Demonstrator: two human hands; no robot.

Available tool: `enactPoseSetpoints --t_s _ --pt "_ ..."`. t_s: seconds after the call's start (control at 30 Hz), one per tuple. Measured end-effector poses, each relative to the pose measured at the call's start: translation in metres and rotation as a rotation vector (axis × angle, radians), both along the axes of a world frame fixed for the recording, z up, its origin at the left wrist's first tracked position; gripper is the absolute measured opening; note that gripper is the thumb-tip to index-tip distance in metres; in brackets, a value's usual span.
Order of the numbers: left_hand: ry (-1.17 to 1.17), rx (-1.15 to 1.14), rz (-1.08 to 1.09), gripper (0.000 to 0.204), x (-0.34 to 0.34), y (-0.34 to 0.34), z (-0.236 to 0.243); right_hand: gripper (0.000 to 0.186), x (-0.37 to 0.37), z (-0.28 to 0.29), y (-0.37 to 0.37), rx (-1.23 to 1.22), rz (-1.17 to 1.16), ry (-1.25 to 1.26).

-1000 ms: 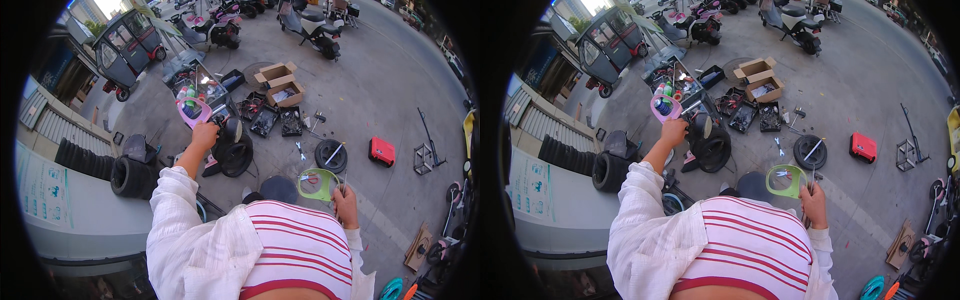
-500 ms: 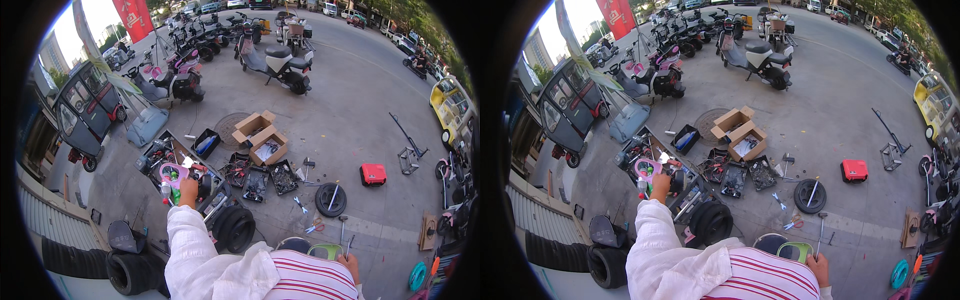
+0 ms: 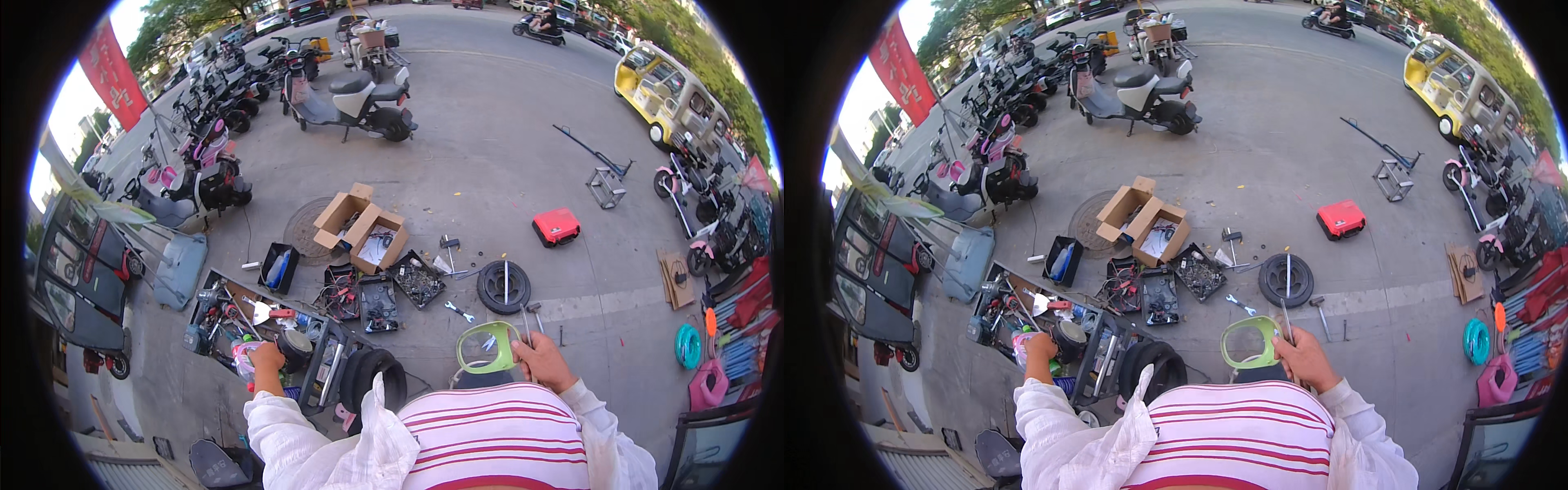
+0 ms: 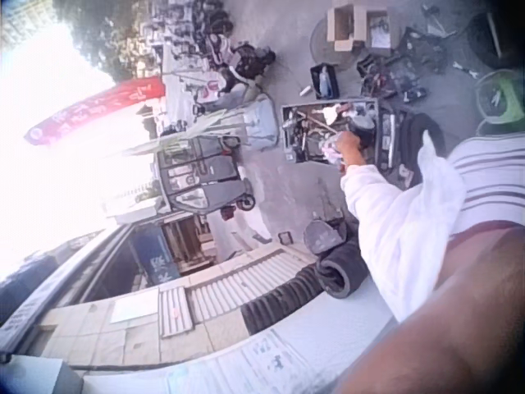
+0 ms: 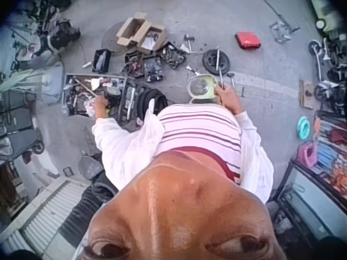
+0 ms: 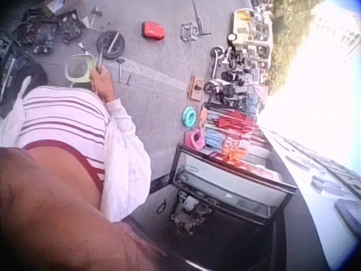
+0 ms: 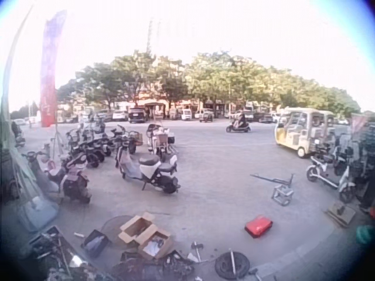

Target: The person removes a pink headlight cover from an electric scooter using a screwdriver, then retrieves a green replacement cover. They assemble the new cover with the headlight unit and install it onto the scooter, securing it with screws.

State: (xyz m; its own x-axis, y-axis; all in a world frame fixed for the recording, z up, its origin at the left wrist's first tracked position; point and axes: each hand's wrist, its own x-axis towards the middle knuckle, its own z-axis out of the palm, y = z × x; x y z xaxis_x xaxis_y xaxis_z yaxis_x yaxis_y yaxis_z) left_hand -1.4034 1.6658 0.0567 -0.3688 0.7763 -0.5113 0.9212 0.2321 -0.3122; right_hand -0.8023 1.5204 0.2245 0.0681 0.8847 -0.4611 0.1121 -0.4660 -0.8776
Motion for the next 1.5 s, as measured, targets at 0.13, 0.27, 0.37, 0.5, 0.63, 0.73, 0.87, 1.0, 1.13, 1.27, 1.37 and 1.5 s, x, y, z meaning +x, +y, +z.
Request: enactPoseSetpoints --t_s 0.13,0.27,0.37,0.5,0.63,0.73,0.87,1.0,1.13,1.27,1.37,1.5 --pt "-0.518 0.657 -0.124 0.038 0.089 0.008 0.05 0.022 0.006 0.021 0.014 0.178 -0.068 0.241" --pt "-1.622 0.604 -0.125 0.043 0.275 -0.005 0.122 0.02 0.011 0.031 0.011 0.336 -0.119 0.453" --pt "-2.004 0.551 -0.221 0.046 0.365 -0.028 0.138 0.02 0.009 0.046 -0.002 0.409 -0.116 0.531" --pt "-2.021 0.657 -0.171 0.04 0.434 -0.046 0.151 0.02 0.03 0.049 -0.034 0.483 -0.139 0.485" --pt "-1.791 0.656 -0.199 0.031 0.46 -0.054 0.152 0.021 0.044 0.053 -0.06 0.503 -0.106 0.399" --pt "-1.671 0.769 -0.214 0.015 0.483 -0.066 0.147 0.018 0.043 0.057 -0.081 0.482 -0.054 0.34" --pt "-1.542 0.833 -0.376 0.011 0.496 -0.063 0.133 0.017 0.039 0.06 -0.091 0.476 -0.04 0.265" --pt "-1.433 0.951 -0.463 0.023 0.491 -0.065 0.126 0.017 0.036 0.06 -0.097 0.497 -0.097 0.231" --pt "-1.97 0.554 0.273 0.04 0.482 -0.056 0.149 0.018 0.044 0.053 -0.102 0.533 -0.257 0.4" --pt "-2.196 0.634 0.177 0.03 0.477 -0.046 0.129 0.018 0.049 0.045 -0.106 0.588 -0.34 0.466" --pt "-2.143 0.406 -0.043 0.035 0.485 -0.07 0.142 0.018 0.051 0.038 -0.115 0.594 -0.354 0.452" --pt "-1.738 0.41 -0.473 0.033 0.506 -0.098 0.153 0.017 0.061 0.038 -0.135 0.585 -0.336 0.439"
